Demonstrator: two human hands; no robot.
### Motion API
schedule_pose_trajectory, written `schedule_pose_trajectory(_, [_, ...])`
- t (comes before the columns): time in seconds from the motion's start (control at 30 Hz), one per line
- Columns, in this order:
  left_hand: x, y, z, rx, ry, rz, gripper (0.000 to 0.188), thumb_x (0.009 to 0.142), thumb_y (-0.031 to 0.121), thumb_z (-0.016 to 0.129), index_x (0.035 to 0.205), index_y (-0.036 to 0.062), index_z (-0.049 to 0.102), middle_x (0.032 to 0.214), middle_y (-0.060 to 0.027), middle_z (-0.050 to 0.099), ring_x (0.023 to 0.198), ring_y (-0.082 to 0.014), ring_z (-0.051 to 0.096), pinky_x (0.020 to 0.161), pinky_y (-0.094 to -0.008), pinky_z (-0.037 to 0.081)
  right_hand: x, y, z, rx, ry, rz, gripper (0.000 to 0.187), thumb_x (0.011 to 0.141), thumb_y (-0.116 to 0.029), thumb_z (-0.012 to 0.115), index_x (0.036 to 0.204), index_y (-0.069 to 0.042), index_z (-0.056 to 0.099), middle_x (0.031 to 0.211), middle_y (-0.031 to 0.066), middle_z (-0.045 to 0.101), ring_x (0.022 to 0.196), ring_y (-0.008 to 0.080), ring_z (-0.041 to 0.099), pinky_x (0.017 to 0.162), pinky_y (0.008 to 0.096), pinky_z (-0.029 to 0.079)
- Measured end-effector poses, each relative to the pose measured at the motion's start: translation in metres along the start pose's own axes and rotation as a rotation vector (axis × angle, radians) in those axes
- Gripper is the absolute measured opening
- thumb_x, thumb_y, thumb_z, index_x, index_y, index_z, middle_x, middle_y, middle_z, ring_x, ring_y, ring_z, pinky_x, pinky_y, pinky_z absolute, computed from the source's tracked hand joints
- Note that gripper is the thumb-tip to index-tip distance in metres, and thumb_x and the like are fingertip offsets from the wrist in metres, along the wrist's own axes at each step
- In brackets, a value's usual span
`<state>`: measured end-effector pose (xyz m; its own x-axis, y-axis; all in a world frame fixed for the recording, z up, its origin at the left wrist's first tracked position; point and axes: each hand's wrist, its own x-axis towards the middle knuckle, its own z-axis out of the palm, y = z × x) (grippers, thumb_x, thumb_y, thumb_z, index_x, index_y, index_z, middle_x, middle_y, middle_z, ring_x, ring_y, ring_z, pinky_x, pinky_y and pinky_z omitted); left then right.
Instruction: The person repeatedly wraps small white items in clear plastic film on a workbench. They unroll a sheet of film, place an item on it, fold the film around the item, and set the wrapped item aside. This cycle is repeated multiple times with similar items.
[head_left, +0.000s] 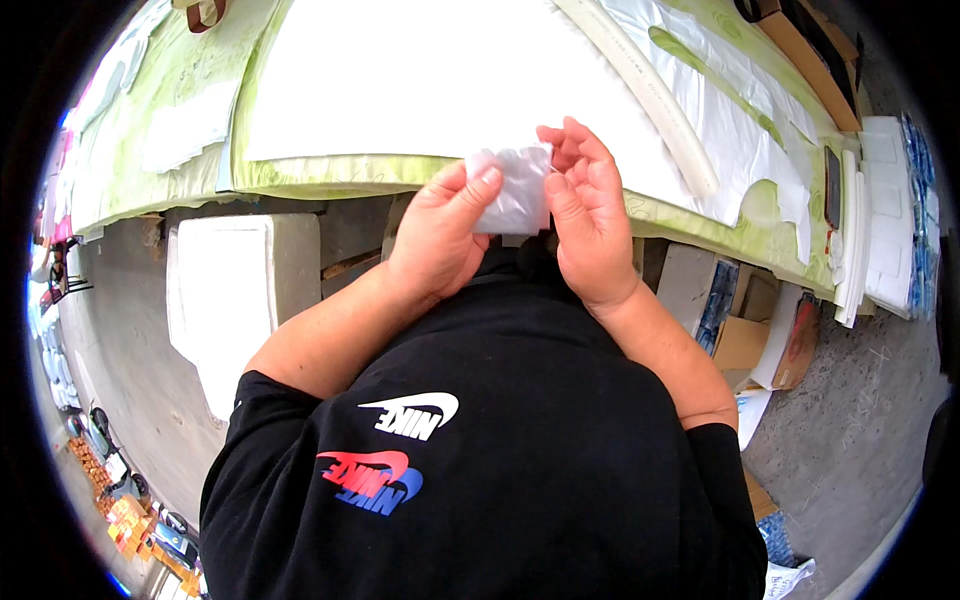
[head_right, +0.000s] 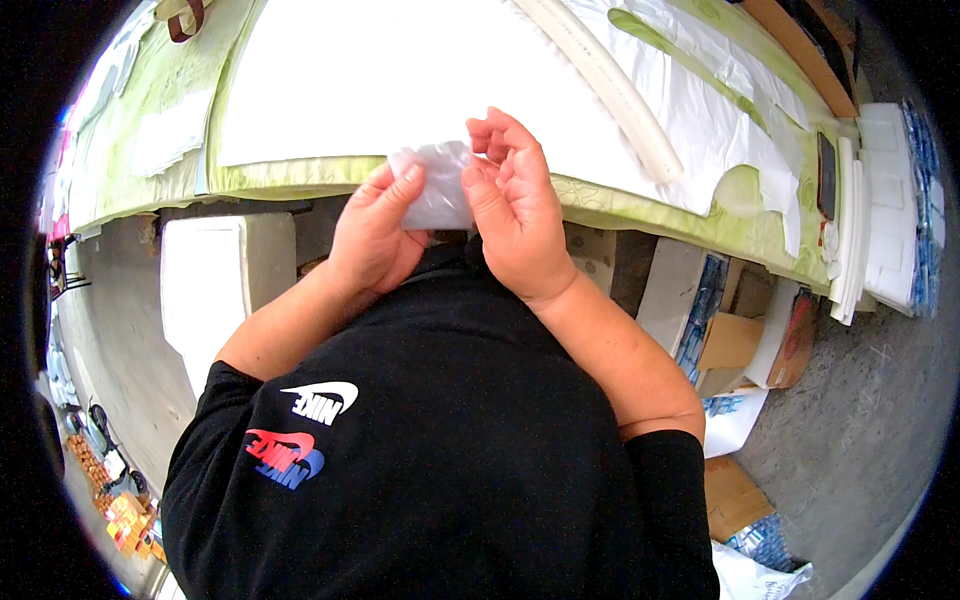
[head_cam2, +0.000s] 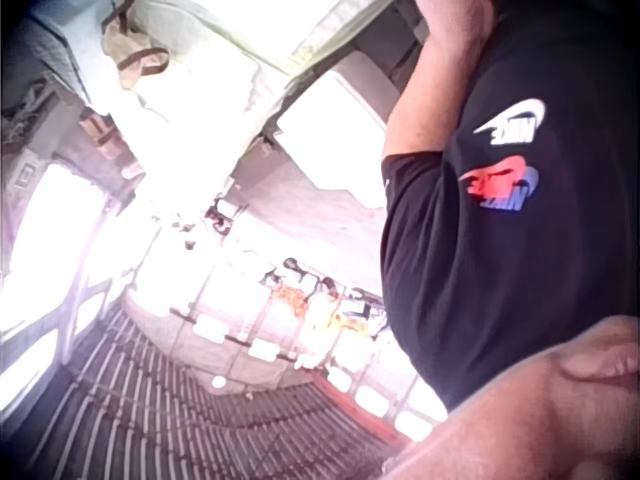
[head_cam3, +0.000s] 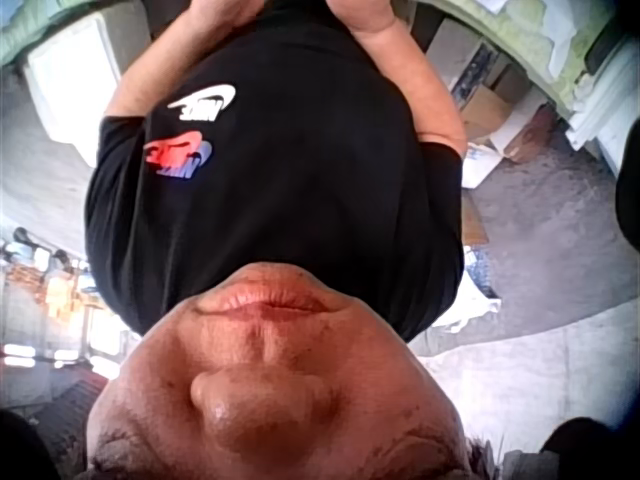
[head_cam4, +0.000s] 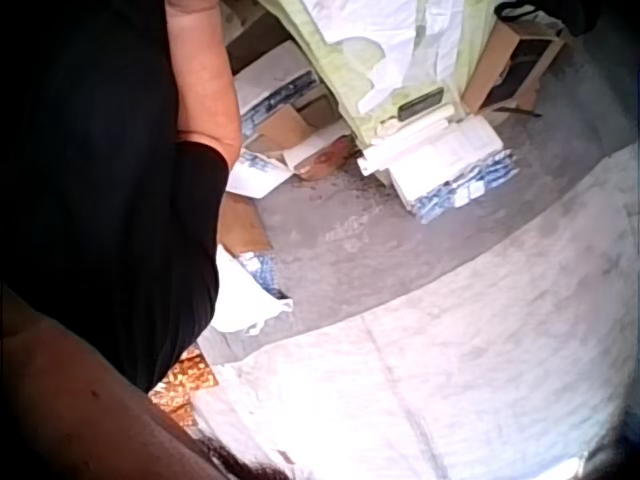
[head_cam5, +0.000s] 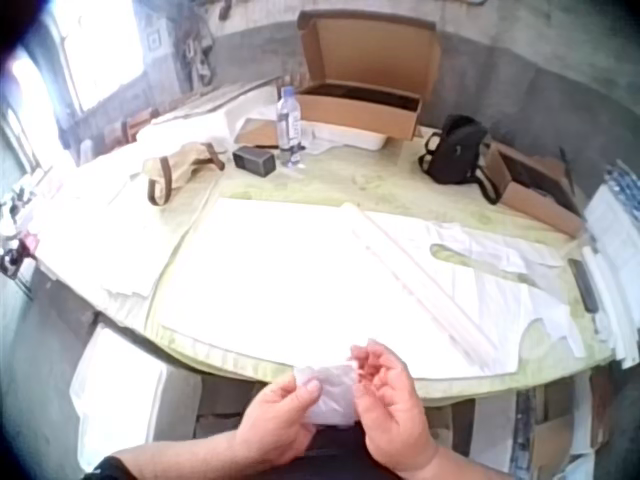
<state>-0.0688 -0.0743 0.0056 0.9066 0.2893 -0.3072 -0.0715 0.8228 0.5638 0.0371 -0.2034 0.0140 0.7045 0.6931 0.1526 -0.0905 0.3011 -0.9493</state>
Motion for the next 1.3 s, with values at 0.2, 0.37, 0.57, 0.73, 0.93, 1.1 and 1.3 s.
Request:
schedule_pose_trajectory(0.2, [0.014, 0.014, 0.017, -0.047, 0.049, 0.167, 0.033, 0.108, 0.022, 0.056, 0.134, 0.001, 0.055, 0.129, -0.0134, 0.065, 0.121, -0.027, 0.063, 0.107, -0.0461, 0.051, -0.004, -0.002, 0.007, 0.017, -0.255, 0.109, 0.092, 0.101, -0.012, 0.062, 0.164, -0.001, -0.004, 0.169, 0.0222, 0.016, 0.156, 0.0305, 0.02, 0.125, 0.041, 0.019])
schedule_pose_trajectory(0.37, [0.018, 0.012, 0.018, -0.068, 0.066, 0.196, 0.032, 0.109, 0.021, 0.053, 0.134, 0.0017, 0.054, 0.129, -0.0141, 0.065, 0.12, -0.027, 0.064, 0.107, -0.046, 0.051, -0.002, 0.001, 0.008, -0.104, -0.184, -0.006, 0.092, 0.1, -0.017, 0.065, 0.163, 0.004, 0.001, 0.169, 0.025, 0.016, 0.156, 0.0315, 0.022, 0.126, 0.0401, 0.02])
schedule_pose_trajectory(0.57, [0.017, 0.012, 0.018, -0.058, 0.064, 0.205, 0.032, 0.109, 0.021, 0.051, 0.135, 0.002, 0.054, 0.131, -0.0152, 0.064, 0.121, -0.0278, 0.063, 0.106, -0.0461, 0.051, -0.002, -0.002, 0.003, -0.376, -0.284, 0.012, 0.089, 0.099, -0.022, 0.069, 0.162, 0.005, 0.012, 0.167, 0.0256, 0.023, 0.154, 0.034, 0.027, 0.124, 0.0412, 0.026])
schedule_pose_trajectory(0.73, [0.016, 0.011, 0.02, -0.087, 0.116, 0.23, 0.031, 0.109, 0.02, 0.052, 0.135, 0.0032, 0.054, 0.131, -0.0147, 0.063, 0.122, -0.0273, 0.061, 0.107, -0.0466, 0.048, -0.002, 0.012, 0.004, -0.337, 0.057, -0.077, 0.053, 0.101, -0.014, 0.068, 0.148, -0.001, 0.046, 0.121, 0.0102, 0.058, 0.099, 0.0127, 0.056, 0.081, 0.0266, 0.052])
schedule_pose_trajectory(0.93, [0.012, 0.01, 0.027, -0.044, 0.143, 0.206, 0.034, 0.108, 0.021, 0.052, 0.138, 0.0047, 0.051, 0.135, -0.0112, 0.061, 0.123, -0.0267, 0.059, 0.112, -0.0468, 0.044, -0.001, -0.001, 0.006, -0.16, 0.11, 0.173, 0.029, 0.097, -0.003, 0.068, 0.123, -0.001, 0.056, 0.098, 0.0004, 0.059, 0.083, 0.0064, 0.055, 0.075, 0.0227, 0.049])
schedule_pose_trajectory(1.1, [0.027, 0.044, 0.029, -0.109, 0.211, 0.394, 0.039, 0.106, 0.013, 0.055, 0.143, 0.0021, 0.045, 0.142, -0.0145, 0.056, 0.129, -0.0305, 0.055, 0.111, -0.0447, 0.045, -0.005, 0.002, 0.002, -0.109, 0.136, 0.189, 0.025, 0.097, 0.0, 0.066, 0.12, -0.003, 0.055, 0.1, 0.0014, 0.059, 0.084, 0.0065, 0.055, 0.075, 0.0224, 0.048])
schedule_pose_trajectory(1.3, [-0.007, 0.035, 0.011, 0.213, 0.243, 0.435, 0.036, 0.103, 0.003, 0.055, 0.138, 0.0077, 0.054, 0.161, -0.0126, 0.036, 0.138, -0.0271, 0.048, 0.113, -0.0479, 0.043, -0.002, 0.0, 0.003, -0.026, 0.237, 0.168, 0.026, 0.098, 0.002, 0.065, 0.12, -0.003, 0.053, 0.101, 0.003, 0.06, 0.086, 0.0079, 0.056, 0.075, 0.0237, 0.05])
